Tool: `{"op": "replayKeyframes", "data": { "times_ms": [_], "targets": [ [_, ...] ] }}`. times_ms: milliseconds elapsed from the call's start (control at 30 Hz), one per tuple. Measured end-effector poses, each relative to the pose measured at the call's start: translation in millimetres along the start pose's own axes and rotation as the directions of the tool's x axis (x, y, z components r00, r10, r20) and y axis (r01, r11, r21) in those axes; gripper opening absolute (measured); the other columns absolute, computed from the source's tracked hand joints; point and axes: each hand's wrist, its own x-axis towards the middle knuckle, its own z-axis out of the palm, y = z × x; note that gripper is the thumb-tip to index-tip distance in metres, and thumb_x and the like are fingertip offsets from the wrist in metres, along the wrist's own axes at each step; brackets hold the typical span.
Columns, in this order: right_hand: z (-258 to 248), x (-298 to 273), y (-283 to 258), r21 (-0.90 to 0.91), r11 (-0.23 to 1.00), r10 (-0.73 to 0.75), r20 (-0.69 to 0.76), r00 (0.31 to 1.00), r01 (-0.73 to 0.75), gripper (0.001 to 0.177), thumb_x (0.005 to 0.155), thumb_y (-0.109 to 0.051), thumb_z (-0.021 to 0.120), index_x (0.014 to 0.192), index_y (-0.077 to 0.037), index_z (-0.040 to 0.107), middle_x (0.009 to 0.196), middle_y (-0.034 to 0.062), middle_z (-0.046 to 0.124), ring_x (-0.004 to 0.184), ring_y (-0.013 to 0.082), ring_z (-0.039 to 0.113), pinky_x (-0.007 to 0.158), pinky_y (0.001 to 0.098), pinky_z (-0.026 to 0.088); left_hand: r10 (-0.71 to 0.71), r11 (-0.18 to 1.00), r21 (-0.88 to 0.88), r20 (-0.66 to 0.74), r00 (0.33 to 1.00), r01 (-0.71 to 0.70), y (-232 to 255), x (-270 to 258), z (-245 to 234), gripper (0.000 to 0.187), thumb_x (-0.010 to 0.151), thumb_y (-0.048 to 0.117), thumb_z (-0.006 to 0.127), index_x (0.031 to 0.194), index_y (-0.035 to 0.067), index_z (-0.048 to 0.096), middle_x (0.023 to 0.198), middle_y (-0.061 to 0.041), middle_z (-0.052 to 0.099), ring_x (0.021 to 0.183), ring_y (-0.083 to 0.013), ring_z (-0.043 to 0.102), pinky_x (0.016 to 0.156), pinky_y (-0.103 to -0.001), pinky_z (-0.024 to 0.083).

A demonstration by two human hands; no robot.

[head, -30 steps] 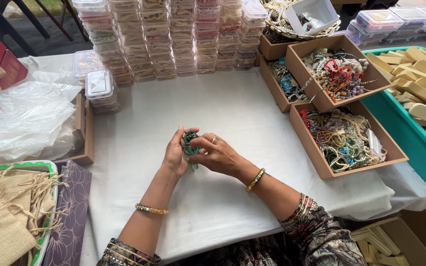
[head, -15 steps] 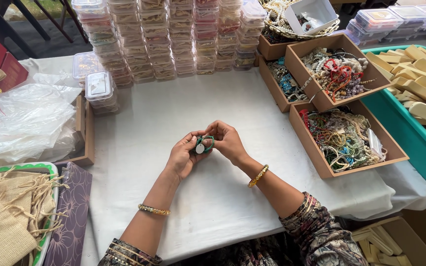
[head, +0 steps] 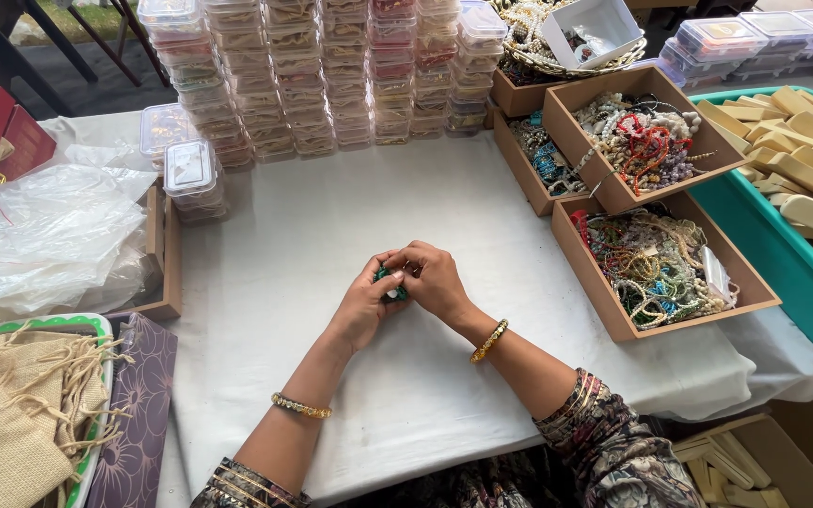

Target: The person coils a green beaded necklace and places it into a small plastic bag, then into a beige drawstring pouch, and finally into a clear plastic container. The person repeats this process with a second necklace, placing it into a bag, pouch, and container.

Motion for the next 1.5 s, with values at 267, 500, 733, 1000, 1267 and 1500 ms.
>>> {"op": "replayKeyframes", "data": {
  "times_ms": [267, 500, 733, 1000, 1267, 1500],
  "targets": [
    [-5, 4, -1, 0.397, 0.918, 0.016, -0.060, 0.998, 0.009, 0.024, 0.095, -0.010, 0.068, 0.118, -0.004, 0.071, 0.116, 0.0047, 0.069, 0.104, 0.0142, 0.068, 0.089, 0.0303, 0.059, 0.056, 0.981, -0.176, -0.119, 0.991, -0.076, 8, 1, -4, 0.028, 0.105, 0.007, 0.040, 0.127, 0.005, 0.057, 0.113, -0.010, 0.064, 0.101, -0.0192, 0.068, 0.098, -0.039, 0.060],
    [8, -4, -2, 0.862, 0.274, 0.038, 0.435, 0.900, -0.428, 0.061, 0.105, -0.043, 0.047, 0.157, -0.013, 0.036, 0.135, 0.0059, 0.055, 0.126, 0.0183, 0.052, 0.107, 0.0435, 0.049, 0.630, 0.732, 0.344, -0.017, 0.776, -0.588, -28, 17, -13, 0.035, 0.096, -0.013, 0.041, 0.118, 0.001, 0.064, 0.117, -0.010, 0.063, 0.101, -0.0226, 0.064, 0.092, -0.038, 0.058],
    [14, -17, -28, 0.859, 0.177, 0.100, 0.469, 0.877, -0.480, 0.059, 0.110, -0.048, 0.029, 0.151, -0.007, 0.040, 0.145, 0.0072, 0.050, 0.134, 0.0191, 0.050, 0.119, 0.0389, 0.042, 0.812, 0.031, 0.921, 0.203, 0.547, -0.387, 6, -13, 12, 0.034, 0.092, -0.002, 0.063, 0.124, 0.008, 0.061, 0.125, -0.010, 0.061, 0.118, -0.0292, 0.062, 0.096, -0.036, 0.057],
    [6, -12, -41, 0.857, 0.171, 0.308, 0.421, 0.853, -0.485, 0.063, 0.104, -0.053, 0.024, 0.146, -0.008, 0.039, 0.147, 0.0143, 0.051, 0.137, 0.0292, 0.051, 0.116, 0.0449, 0.044, 0.544, 0.204, 0.855, 0.306, 0.782, -0.476, -19, 5, -1, 0.075, 0.089, 0.013, 0.048, 0.162, 0.008, 0.030, 0.165, -0.013, 0.034, 0.159, -0.0297, 0.023, 0.129, -0.046, 0.021],
    [11, -14, -26, 0.889, 0.065, 0.265, 0.423, 0.867, -0.454, 0.056, 0.109, -0.044, 0.025, 0.149, -0.008, 0.040, 0.144, 0.0122, 0.053, 0.135, 0.0253, 0.051, 0.116, 0.0436, 0.044, 0.499, 0.432, 0.753, 0.258, 0.827, -0.496, -18, 5, 4, 0.088, 0.091, 0.019, 0.050, 0.166, 0.011, 0.003, 0.175, -0.009, 0.012, 0.162, -0.0257, 0.001, 0.128, -0.045, -0.003],
    [1, -7, -24, 0.920, 0.076, 0.224, 0.361, 0.905, -0.385, 0.046, 0.112, -0.034, 0.024, 0.143, -0.007, 0.045, 0.141, 0.0130, 0.057, 0.133, 0.0259, 0.055, 0.114, 0.0436, 0.046, 0.347, 0.297, 0.784, 0.443, 0.827, -0.545, 24, -15, -4, 0.093, 0.080, 0.001, 0.062, 0.163, 0.019, 0.023, 0.172, -0.007, 0.020, 0.160, -0.0221, 0.007, 0.129, -0.044, 0.001]
  ]
}}
